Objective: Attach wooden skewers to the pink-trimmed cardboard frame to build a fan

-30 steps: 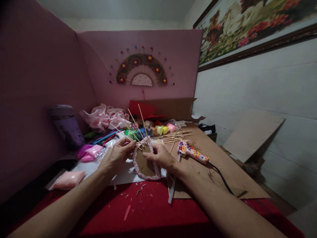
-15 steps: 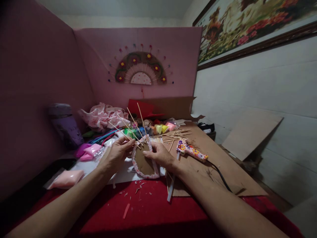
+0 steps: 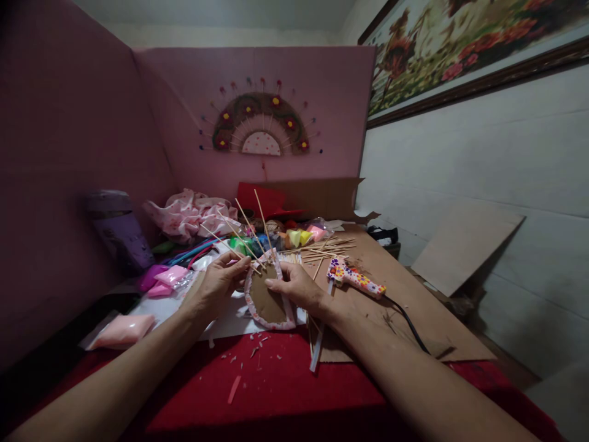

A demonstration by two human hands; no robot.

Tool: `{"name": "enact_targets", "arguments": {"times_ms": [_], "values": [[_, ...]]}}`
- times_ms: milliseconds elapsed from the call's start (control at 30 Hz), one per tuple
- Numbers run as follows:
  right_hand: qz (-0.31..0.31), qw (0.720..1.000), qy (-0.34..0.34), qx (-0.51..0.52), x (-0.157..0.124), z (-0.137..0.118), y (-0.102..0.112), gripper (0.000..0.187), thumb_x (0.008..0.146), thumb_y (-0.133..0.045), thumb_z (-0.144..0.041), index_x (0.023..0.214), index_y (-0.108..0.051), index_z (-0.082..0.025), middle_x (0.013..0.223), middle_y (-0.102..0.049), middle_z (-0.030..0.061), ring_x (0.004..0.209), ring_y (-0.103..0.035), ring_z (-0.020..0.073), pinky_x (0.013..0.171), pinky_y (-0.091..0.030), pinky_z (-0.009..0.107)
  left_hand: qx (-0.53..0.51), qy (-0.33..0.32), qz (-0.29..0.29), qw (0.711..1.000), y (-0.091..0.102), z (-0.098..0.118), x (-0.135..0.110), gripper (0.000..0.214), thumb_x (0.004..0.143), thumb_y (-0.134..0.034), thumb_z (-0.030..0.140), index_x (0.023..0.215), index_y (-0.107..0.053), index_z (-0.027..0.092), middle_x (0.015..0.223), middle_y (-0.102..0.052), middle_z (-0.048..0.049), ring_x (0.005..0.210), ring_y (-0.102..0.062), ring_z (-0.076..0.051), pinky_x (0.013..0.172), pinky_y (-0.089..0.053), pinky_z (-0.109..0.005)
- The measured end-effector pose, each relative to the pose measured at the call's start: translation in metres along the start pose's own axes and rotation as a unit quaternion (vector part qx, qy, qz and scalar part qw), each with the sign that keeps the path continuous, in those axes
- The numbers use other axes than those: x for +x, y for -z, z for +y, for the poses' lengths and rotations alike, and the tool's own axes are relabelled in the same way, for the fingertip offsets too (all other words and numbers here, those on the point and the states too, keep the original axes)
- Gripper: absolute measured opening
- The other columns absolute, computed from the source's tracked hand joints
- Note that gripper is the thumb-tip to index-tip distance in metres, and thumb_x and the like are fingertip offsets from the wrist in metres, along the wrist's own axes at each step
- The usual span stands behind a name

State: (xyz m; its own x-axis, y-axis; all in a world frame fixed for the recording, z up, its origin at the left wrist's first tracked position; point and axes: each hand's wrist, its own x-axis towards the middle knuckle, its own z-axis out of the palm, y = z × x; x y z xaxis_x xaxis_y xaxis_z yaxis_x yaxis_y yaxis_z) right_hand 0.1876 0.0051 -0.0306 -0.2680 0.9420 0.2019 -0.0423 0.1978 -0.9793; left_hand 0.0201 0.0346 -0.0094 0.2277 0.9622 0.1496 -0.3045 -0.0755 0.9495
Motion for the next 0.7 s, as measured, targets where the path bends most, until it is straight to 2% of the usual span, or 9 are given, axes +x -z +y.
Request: {"name": "enact_targets", "arguments": {"times_ms": [700], "values": [[-0.009,1.0,-0.003,0.005,-0.0008,-0.0011,0.0005,0.03,0.065,-0.068,-0.031,0.086,-0.059,-0.013,0.079,-0.063,0.0053,0.073,-0.059,0.0171,0.069,-0.047,0.032,-0.009,-0.005,0.0,1.0,0.0001,-0.0006,-0.0005,0.035,0.056,-0.077,0.036,0.065,-0.05,0.015,0.054,-0.057,0.004,0.043,-0.05,-0.007,0.043,-0.039,-0.018]]}}
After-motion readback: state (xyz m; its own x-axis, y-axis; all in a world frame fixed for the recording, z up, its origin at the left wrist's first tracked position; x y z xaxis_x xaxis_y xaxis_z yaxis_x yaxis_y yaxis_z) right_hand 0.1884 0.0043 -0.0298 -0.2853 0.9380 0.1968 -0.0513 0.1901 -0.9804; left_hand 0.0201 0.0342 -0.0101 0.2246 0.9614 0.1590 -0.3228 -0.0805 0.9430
